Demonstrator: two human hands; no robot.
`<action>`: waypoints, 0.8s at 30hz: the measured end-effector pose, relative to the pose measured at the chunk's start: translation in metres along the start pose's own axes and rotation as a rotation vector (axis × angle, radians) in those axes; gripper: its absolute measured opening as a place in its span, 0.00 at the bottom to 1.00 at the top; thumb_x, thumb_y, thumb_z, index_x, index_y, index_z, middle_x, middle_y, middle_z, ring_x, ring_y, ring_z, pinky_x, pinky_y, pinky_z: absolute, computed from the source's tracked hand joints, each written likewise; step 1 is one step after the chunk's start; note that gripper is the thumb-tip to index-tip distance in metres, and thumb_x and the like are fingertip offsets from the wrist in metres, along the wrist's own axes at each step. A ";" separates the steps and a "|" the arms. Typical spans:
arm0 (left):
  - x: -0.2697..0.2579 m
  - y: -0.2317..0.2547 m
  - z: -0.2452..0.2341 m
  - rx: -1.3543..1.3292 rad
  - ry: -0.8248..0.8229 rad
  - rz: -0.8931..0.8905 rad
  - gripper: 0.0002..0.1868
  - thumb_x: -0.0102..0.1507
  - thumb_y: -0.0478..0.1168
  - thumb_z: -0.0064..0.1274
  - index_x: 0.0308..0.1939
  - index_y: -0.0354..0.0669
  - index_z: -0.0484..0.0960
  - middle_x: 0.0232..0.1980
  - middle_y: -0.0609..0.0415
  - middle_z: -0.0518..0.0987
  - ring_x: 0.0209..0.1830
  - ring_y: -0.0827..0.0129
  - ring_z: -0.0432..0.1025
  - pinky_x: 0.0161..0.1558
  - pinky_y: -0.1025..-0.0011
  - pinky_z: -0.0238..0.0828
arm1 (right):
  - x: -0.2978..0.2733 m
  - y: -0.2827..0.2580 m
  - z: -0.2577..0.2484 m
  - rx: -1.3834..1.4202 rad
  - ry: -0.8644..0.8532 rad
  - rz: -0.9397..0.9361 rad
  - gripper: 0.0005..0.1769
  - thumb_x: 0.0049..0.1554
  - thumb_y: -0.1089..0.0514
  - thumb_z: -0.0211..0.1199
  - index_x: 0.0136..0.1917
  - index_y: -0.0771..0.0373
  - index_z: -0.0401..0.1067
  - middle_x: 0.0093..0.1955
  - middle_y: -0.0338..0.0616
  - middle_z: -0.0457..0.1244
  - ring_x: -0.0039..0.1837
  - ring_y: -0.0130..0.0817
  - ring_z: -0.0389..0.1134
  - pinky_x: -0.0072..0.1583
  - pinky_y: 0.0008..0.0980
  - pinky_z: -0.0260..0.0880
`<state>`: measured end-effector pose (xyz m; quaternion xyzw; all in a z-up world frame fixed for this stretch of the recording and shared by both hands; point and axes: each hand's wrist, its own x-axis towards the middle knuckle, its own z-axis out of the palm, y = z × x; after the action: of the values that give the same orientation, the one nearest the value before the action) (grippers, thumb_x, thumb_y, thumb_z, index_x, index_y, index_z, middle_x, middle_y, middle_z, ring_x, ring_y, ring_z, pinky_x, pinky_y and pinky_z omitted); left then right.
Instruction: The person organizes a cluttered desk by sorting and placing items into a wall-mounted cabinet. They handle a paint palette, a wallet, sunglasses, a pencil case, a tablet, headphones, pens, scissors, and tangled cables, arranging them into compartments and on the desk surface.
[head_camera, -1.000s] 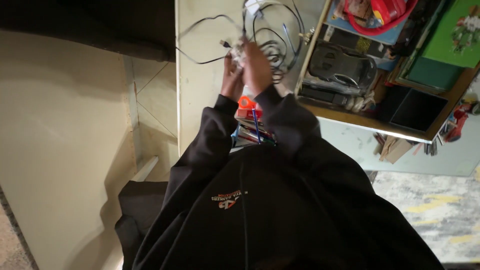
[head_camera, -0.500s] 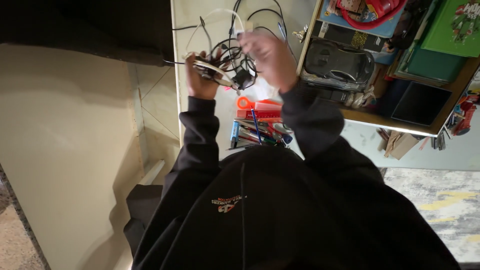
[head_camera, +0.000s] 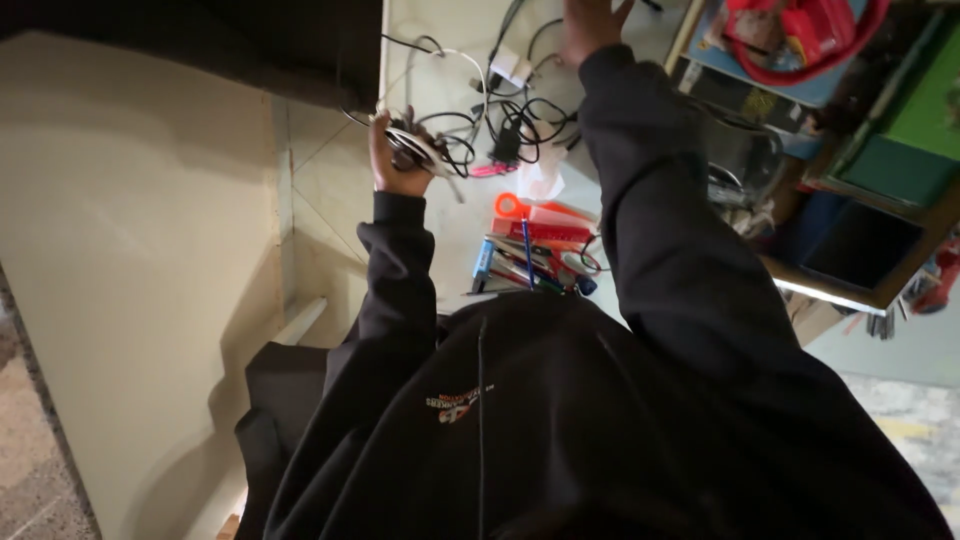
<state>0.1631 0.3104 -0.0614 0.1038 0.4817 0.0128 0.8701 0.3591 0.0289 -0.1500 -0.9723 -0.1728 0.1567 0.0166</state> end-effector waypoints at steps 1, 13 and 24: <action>0.014 0.001 -0.017 0.047 -0.003 -0.001 0.11 0.54 0.49 0.65 0.33 0.53 0.79 0.40 0.58 0.80 0.30 0.64 0.72 0.36 0.58 0.71 | 0.001 -0.003 0.005 0.047 0.058 -0.025 0.52 0.63 0.61 0.75 0.86 0.49 0.41 0.84 0.54 0.36 0.81 0.67 0.39 0.72 0.86 0.48; 0.032 -0.025 -0.023 0.266 -0.061 -0.029 0.19 0.59 0.41 0.59 0.49 0.37 0.73 0.50 0.35 0.78 0.59 0.45 0.78 0.44 0.54 0.80 | -0.020 -0.024 -0.025 0.389 0.071 -0.235 0.13 0.58 0.76 0.57 0.55 0.68 0.72 0.53 0.58 0.62 0.45 0.49 0.68 0.51 0.45 0.74; 0.006 -0.033 0.005 0.689 -0.095 0.053 0.27 0.54 0.46 0.67 0.54 0.38 0.83 0.55 0.45 0.83 0.52 0.58 0.78 0.45 0.64 0.80 | -0.036 -0.026 -0.010 0.351 -0.026 -0.109 0.09 0.62 0.66 0.64 0.56 0.66 0.71 0.47 0.57 0.66 0.46 0.54 0.69 0.48 0.52 0.73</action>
<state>0.1680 0.2779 -0.0696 0.4044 0.4140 -0.1327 0.8047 0.3217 0.0416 -0.1275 -0.9415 -0.1956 0.1961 0.1923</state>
